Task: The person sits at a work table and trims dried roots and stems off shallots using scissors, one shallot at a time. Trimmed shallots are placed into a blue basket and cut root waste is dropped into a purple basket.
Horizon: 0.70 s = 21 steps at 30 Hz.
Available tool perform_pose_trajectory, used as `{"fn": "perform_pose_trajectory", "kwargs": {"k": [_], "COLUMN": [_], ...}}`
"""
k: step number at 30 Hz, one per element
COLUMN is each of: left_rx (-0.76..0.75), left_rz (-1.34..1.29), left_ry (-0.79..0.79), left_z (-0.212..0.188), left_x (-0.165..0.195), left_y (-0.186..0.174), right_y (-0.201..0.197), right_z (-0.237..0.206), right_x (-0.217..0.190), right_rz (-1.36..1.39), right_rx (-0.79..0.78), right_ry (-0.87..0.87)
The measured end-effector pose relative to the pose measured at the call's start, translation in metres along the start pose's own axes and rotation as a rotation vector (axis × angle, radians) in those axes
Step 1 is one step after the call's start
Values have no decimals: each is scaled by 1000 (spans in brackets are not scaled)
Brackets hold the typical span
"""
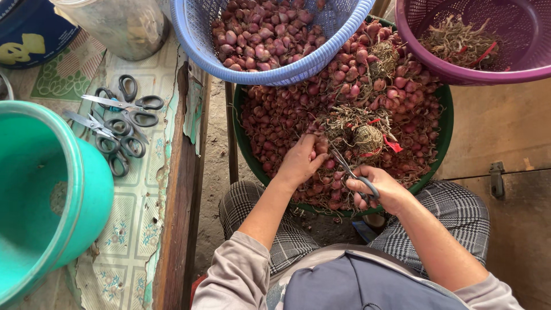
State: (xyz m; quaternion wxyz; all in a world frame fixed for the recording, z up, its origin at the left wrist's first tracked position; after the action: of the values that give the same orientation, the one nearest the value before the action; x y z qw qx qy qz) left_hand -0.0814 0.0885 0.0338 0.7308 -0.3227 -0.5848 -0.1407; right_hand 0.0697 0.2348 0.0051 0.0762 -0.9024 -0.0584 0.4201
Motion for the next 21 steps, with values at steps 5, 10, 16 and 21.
{"fn": "perform_pose_trajectory", "kwargs": {"k": [5,10,16,21], "left_rx": [-4,7,-101,-39], "left_rz": [-186,-529,-1051,-675], "left_ry": [-110,-147,-243,-11], "left_z": [2,3,5,0], "left_x": [-19,-38,-18,95], "left_y": [12,24,35,-5], "right_y": [5,3,-1,-6], "right_z": [8,9,14,14], "right_x": [-21,-29,-24,-9], "right_rz": [-14,-5,35,119], "right_rx": [66,54,141,92], "right_ry": [49,26,-148,-163]}}
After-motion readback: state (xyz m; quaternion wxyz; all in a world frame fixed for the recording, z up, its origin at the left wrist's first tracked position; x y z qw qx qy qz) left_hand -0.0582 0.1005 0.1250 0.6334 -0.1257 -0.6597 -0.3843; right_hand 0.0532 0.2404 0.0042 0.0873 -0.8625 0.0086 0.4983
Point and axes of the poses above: each hand's wrist, its own z-axis towards the middle knuckle, its own y-axis out of the palm, x = y × z, the point moved 9 cm from there along z, towards the middle knuckle, and after that the axes turned 13 degrees about -z, right-handed, at the moved point
